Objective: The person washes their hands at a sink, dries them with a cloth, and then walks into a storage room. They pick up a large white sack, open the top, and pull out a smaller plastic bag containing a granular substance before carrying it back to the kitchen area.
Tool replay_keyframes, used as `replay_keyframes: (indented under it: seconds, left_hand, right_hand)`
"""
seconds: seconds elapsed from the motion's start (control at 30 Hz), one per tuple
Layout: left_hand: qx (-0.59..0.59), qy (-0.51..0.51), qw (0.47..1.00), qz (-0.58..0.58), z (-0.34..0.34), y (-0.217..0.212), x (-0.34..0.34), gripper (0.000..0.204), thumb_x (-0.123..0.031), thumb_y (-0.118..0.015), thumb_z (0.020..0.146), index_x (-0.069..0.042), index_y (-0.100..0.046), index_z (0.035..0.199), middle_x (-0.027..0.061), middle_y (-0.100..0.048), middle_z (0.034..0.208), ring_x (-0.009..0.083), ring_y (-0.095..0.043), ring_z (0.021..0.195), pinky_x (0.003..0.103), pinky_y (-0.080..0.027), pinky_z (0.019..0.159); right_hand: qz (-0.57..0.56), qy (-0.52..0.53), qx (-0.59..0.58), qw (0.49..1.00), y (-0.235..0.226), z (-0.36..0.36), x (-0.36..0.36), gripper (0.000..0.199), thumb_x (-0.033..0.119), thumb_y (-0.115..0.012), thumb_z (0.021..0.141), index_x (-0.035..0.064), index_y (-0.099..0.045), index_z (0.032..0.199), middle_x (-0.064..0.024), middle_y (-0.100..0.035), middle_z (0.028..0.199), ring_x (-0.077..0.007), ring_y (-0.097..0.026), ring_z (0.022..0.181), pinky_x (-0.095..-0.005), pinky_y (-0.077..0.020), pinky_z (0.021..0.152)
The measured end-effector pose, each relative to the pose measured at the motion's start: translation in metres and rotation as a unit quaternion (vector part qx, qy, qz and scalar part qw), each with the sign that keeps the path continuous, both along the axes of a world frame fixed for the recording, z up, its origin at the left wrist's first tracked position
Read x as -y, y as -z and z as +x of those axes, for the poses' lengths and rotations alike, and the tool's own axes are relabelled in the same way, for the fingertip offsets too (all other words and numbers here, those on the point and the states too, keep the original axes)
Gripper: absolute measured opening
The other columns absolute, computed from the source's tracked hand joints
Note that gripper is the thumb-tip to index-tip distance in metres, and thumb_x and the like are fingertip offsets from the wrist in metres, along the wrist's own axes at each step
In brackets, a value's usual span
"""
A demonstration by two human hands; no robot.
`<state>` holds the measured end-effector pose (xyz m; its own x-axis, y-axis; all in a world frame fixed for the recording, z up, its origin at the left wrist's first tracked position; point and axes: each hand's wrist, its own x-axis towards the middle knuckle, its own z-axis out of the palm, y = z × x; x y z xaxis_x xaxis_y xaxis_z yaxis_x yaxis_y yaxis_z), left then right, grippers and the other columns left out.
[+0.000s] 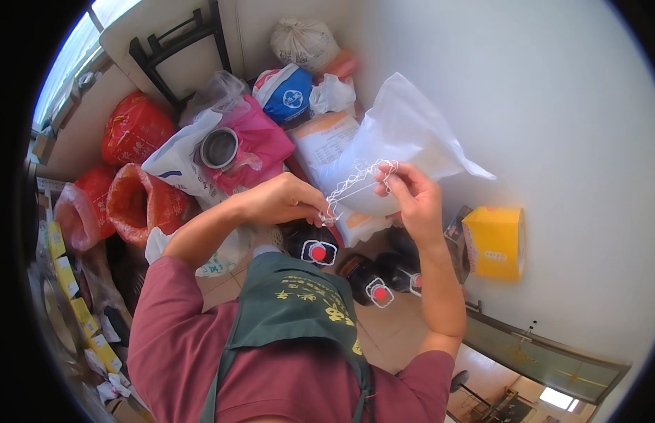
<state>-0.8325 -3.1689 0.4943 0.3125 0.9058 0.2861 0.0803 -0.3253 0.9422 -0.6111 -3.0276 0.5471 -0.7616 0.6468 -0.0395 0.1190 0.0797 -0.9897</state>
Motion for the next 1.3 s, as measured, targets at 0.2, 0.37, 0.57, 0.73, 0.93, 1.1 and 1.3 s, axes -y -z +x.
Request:
replay_keyframes:
  seconds: [0.2, 0.37, 0.57, 0.73, 0.93, 1.1, 1.3]
  left_hand:
    - [0.093, -0.053, 0.992, -0.067, 0.026, -0.047, 0.008, 0.027, 0.007, -0.054, 0.088, 0.000, -0.038, 0.108, 0.0127, -0.063, 0.079, 0.0167, -0.064, 0.072, 0.028, -0.051, 0.063]
    - [-0.019, -0.168, 0.983, -0.070, 0.044, -0.054, 0.006, 0.011, -0.001, -0.062, 0.082, 0.001, -0.063, 0.093, 0.0067, -0.068, 0.089, 0.0126, -0.062, 0.071, 0.025, -0.050, 0.064]
    - [-0.097, -0.109, 0.989, -0.002, 0.092, -0.041, 0.021, 0.012, 0.002, -0.068, 0.074, -0.002, -0.070, 0.086, 0.0101, -0.062, 0.104, 0.0167, -0.062, 0.088, 0.028, -0.049, 0.078]
    - [-0.061, -0.054, 0.996, -0.030, 0.139, -0.045, 0.028, 0.010, 0.001, -0.071, 0.074, -0.001, -0.069, 0.083, 0.0131, -0.054, 0.124, 0.0168, -0.061, 0.092, 0.028, -0.049, 0.080]
    - [-0.077, -0.094, 0.990, -0.068, 0.164, -0.043, 0.040, 0.009, 0.003, -0.070, 0.077, 0.003, -0.067, 0.086, 0.0071, -0.069, 0.083, 0.0139, -0.065, 0.084, 0.027, -0.051, 0.077]
    - [0.056, -0.126, 0.981, -0.134, 0.168, -0.071, 0.052, 0.021, 0.003, -0.073, 0.075, 0.002, -0.060, 0.091, 0.0066, -0.067, 0.085, 0.0094, -0.063, 0.082, 0.024, -0.050, 0.073]
    - [-0.104, -0.180, 0.975, -0.078, 0.169, -0.088, 0.066, 0.027, -0.003, -0.077, 0.073, -0.001, -0.058, 0.092, 0.0019, -0.064, 0.079, 0.0058, -0.059, 0.075, 0.021, -0.047, 0.066]
  right_hand:
    - [-0.101, -0.192, -0.046, 0.975, 0.047, 0.007, 0.068, 0.053, 0.002, -0.062, 0.087, 0.0038, -0.039, 0.135, -0.0033, -0.061, 0.094, -0.0078, -0.057, 0.086, -0.0214, -0.0457, 0.077]
    - [-0.058, -0.095, 0.012, 0.994, 0.033, 0.048, 0.081, 0.016, 0.003, -0.062, 0.087, -0.0011, -0.065, 0.103, -0.0054, -0.065, 0.091, -0.0095, -0.060, 0.074, -0.0230, -0.0493, 0.064]
    - [-0.046, -0.053, -0.059, 0.996, -0.001, 0.092, 0.086, 0.015, 0.001, -0.062, 0.087, -0.0015, -0.061, 0.102, -0.0085, -0.065, 0.087, -0.0115, -0.064, 0.078, -0.0242, -0.0521, 0.068]
    - [-0.064, 0.001, -0.180, 0.981, 0.003, 0.112, 0.084, 0.017, 0.001, -0.063, 0.087, 0.0015, -0.058, 0.102, -0.0107, -0.064, 0.093, -0.0134, -0.064, 0.082, -0.0258, -0.0527, 0.073]
    - [0.094, -0.013, -0.120, 0.988, 0.010, 0.129, 0.083, 0.011, 0.002, -0.064, 0.085, -0.0013, -0.063, 0.096, -0.0080, -0.064, 0.095, -0.0137, -0.061, 0.089, -0.0269, -0.0485, 0.081]
    - [0.051, -0.038, -0.109, 0.992, 0.016, 0.138, 0.096, 0.019, 0.005, -0.062, 0.087, -0.0026, -0.062, 0.105, -0.0067, -0.064, 0.099, -0.0137, -0.059, 0.092, -0.0264, -0.0469, 0.082]
    - [-0.057, -0.068, -0.121, 0.989, 0.013, 0.143, 0.119, 0.022, 0.004, -0.062, 0.089, -0.0017, -0.058, 0.109, -0.0081, -0.064, 0.095, -0.0117, -0.063, 0.085, -0.0244, -0.0504, 0.077]
